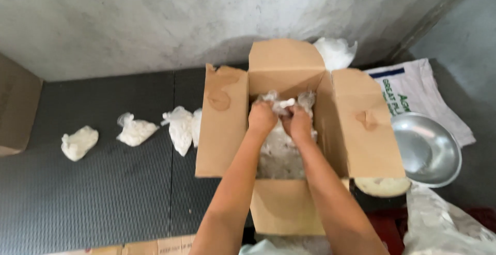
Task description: Sorting and arranging small plastic bags containing white powder from a box onto a workbench.
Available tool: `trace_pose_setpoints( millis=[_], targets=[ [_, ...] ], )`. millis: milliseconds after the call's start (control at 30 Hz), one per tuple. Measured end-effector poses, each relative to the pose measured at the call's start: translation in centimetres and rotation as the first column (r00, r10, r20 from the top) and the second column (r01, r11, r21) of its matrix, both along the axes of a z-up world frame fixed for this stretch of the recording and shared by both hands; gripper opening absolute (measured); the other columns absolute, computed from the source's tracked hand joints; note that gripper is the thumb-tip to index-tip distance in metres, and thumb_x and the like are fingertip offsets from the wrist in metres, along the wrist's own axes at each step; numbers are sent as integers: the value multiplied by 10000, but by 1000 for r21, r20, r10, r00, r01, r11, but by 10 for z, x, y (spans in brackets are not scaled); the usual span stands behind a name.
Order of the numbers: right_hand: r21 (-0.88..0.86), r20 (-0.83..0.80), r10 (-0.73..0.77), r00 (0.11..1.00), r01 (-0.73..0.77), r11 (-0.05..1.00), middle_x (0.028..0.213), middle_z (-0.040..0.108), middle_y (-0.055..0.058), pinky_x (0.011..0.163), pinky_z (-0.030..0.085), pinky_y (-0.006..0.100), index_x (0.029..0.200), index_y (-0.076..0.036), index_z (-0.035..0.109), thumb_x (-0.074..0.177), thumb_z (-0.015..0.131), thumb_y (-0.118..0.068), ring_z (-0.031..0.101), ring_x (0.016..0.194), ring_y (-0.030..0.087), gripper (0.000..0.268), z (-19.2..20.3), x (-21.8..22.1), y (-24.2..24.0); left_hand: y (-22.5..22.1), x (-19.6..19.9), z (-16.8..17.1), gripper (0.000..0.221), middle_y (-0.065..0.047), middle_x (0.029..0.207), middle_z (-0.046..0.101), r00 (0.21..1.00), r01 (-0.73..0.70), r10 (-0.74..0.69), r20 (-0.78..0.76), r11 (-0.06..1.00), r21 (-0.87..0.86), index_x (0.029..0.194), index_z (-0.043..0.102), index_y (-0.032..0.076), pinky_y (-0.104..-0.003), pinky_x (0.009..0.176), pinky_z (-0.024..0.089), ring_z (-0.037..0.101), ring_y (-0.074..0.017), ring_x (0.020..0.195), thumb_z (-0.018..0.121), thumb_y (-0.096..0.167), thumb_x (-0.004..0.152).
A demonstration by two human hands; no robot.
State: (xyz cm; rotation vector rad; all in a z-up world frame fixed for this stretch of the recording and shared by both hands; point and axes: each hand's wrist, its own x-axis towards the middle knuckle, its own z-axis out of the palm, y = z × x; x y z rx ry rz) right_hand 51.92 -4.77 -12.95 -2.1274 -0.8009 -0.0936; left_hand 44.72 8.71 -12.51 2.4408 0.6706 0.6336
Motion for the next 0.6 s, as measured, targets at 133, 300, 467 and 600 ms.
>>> trace_pose_setpoints(
  millis=[133, 300, 467, 600],
  targets=[
    [-71, -3, 5, 1000, -5, 997, 1074, 699, 221, 904, 536, 464, 1148, -78, 732, 769, 819, -173, 665, 1016, 406, 401, -13, -3, 18, 2, -3, 1, 353, -275, 1214, 645, 972, 5, 8, -235, 999, 53, 1058, 722, 22, -489, 1041, 481, 582, -431, 1195, 712, 217, 765],
    [-117, -43, 77, 996, -82, 990, 1194, 661, 243, 1010, 504, 445, 1232, -122, 720, 820, 756, -174, 624, 1133, 418, 417, -21, -11, 17, -1, -6, -15, 502, -283, 1305, 596, 937, 66, -76, -340, 997, -41, 1218, 678, 16, -476, 1076, 454, 546, -422, 1268, 741, 320, 823],
    [-81, 11, 112, 994, -110, 991, 1205, 668, 216, 1010, 503, 435, 1208, -122, 728, 800, 730, -154, 621, 1154, 399, 409, 17, -22, 1, -28, -32, 43, 500, -219, 1342, 600, 971, -1, -28, -237, 993, -121, 1261, 684, 80, -470, 1052, 475, 553, -401, 1266, 753, 313, 824],
    [-7, 74, 97, 993, -96, 995, 1211, 677, 185, 1014, 499, 435, 1185, -121, 741, 828, 708, -161, 625, 1158, 381, 361, 49, -37, -17, -52, -50, 74, 470, -164, 1349, 618, 997, -65, 60, -38, 986, -153, 1223, 722, 128, -480, 1008, 504, 567, -382, 1253, 783, 307, 793]
  ],
)
